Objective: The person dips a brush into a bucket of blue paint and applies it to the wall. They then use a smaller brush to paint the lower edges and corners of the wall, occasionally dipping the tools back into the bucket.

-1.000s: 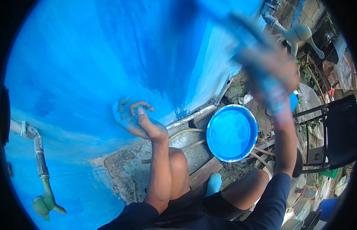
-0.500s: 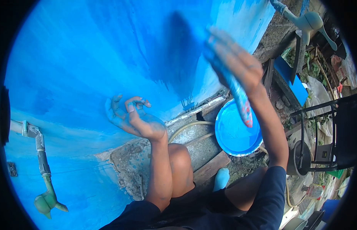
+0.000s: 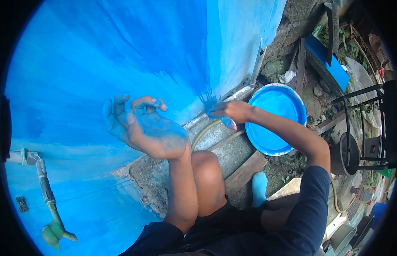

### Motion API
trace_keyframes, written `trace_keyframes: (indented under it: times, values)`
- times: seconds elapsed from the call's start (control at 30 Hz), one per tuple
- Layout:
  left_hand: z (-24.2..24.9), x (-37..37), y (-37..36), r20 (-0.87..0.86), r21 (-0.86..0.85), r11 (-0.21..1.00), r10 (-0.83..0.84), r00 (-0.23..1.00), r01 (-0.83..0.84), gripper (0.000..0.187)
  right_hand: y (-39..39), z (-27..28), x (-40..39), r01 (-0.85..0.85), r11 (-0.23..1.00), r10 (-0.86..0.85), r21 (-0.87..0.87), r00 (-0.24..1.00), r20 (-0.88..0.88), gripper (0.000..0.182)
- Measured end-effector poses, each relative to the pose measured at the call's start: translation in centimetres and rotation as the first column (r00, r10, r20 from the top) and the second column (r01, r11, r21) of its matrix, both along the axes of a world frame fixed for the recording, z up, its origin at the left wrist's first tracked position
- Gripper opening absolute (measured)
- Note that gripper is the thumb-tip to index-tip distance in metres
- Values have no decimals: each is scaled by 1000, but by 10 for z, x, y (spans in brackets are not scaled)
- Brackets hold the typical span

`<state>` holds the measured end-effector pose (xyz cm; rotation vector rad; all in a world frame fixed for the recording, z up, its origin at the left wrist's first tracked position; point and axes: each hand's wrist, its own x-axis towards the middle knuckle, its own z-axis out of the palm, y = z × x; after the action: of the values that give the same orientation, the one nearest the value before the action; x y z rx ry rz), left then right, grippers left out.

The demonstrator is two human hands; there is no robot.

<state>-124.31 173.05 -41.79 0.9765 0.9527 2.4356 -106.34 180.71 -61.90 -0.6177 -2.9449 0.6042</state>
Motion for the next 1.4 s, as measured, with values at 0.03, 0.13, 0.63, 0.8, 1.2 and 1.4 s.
trace_keyframes:
  times: [0.03, 0.13, 0.63, 0.8, 1.2, 1.4]
  values:
    - [0, -1, -4, -8, -8, 1000, 6, 1000, -6, 63, 4, -10, -2, 2, 1000, -1, 23, 999, -40, 63]
    - [5, -8, -11, -88, -50, 998, 44, 995, -48, 57, 22, 4, 0, 58, 998, -56, 7, 984, -169, 61]
    - [20, -33, -36, -223, 25, 962, 271, 936, -272, 35, -5, 127, 19, -26, 996, 69, 83, 823, -563, 49]
    - [20, -22, -34, -231, 22, 963, 267, 936, -269, 33, 13, 43, -1, -4, 989, -41, -146, 951, -307, 55]
    - [23, -15, -39, -266, 17, 983, 181, 947, -184, 32, 10, 199, 33, 350, 891, -64, 289, 726, -684, 28]
    - [27, -14, -45, -267, 24, 983, 182, 946, -183, 31, 0, 136, 7, 6, 996, -54, -88, 833, -551, 30]
